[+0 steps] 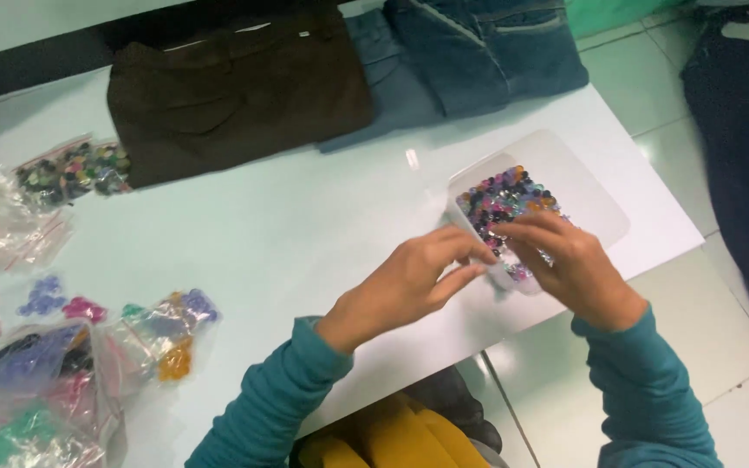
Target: Sorting small purple buttons from a table and a mixed container into small plastic bags.
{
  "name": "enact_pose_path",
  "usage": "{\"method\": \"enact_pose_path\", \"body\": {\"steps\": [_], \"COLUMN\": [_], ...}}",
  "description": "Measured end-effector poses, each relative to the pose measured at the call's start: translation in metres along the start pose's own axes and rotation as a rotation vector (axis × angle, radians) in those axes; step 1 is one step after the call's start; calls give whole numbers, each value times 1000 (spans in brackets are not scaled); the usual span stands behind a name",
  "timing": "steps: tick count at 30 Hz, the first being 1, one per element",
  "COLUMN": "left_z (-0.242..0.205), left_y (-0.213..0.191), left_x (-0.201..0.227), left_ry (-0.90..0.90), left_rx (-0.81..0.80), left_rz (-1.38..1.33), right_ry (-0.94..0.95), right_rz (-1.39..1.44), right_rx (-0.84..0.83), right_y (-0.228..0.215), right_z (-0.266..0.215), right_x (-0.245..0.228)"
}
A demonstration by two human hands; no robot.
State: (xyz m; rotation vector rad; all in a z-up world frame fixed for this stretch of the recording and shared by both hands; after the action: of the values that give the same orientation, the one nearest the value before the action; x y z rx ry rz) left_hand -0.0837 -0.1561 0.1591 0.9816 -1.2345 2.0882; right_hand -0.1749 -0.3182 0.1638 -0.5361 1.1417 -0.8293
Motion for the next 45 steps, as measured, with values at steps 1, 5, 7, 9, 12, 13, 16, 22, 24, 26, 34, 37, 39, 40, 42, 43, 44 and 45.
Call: {"method": "enact_pose_path", "body": {"steps": [1,5,7,9,12,13,16,22,24,26,34,37,39,40,42,43,44,45], "left_z": [19,83,105,123,130,133,139,139,137,138,119,91,65,49,22,6,-10,-25], "left_y": [16,74,101,125,132,136,143,134,128,123,70,26,1,-9,-31,-37,-42,-46], "left_x": [-17,-89,-120,-149,-151,-156,-169,-162,-151,-151,-112,-73,-52,-49,-40,-45,-51,-57], "left_ry": [9,-26,-29,-67,-125,-122,-147,-141,-138,-142,-174,-141,-144,-162,-186,-195,-240,-278], "left_rx": [-11,-53,-71,-71,-95,-97,-130,-168,-167,-162,-175,-37,29,33,58,62,40,14], "left_rz": [-3,542,716,905,1054,1054,1033,1001,977,953,717,641,586,584,537,540,541,542], "right_ry": [9,245,335,405,453,456,451,522,509,494,484,298,160,156,-11,-15,-71,-123], "right_rz": [-6,-190,-219,-316,-425,-424,-488,-461,-448,-444,-96,46,93,102,51,57,77,95], "right_rx": [10,-99,-144,-255,-366,-364,-424,-466,-451,-424,-191,-67,0,-16,15,9,0,-3], "right_y": [-3,-1,10,29,49,51,58,51,44,40,21,17,20,31,48,67,86,104], "right_z": [0,8,13,15,17,15,13,23,27,27,27,30,33,34,38,40,41,41], "right_x": [15,72,100,136,160,162,164,139,125,120,91,67,39,33,13,10,4,-1]}}
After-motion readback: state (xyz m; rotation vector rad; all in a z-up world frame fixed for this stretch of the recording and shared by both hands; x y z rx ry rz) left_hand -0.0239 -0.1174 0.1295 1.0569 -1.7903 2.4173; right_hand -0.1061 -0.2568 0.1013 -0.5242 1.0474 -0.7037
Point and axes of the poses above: each hand's wrist, its own z-axis towards the middle knuckle, its own y-axis out of the palm, x = y × z, the point moved 5 cm from there along z, towards the middle knuckle, and after that the axes turned 9 degrees about z, right-handed, at the moved point
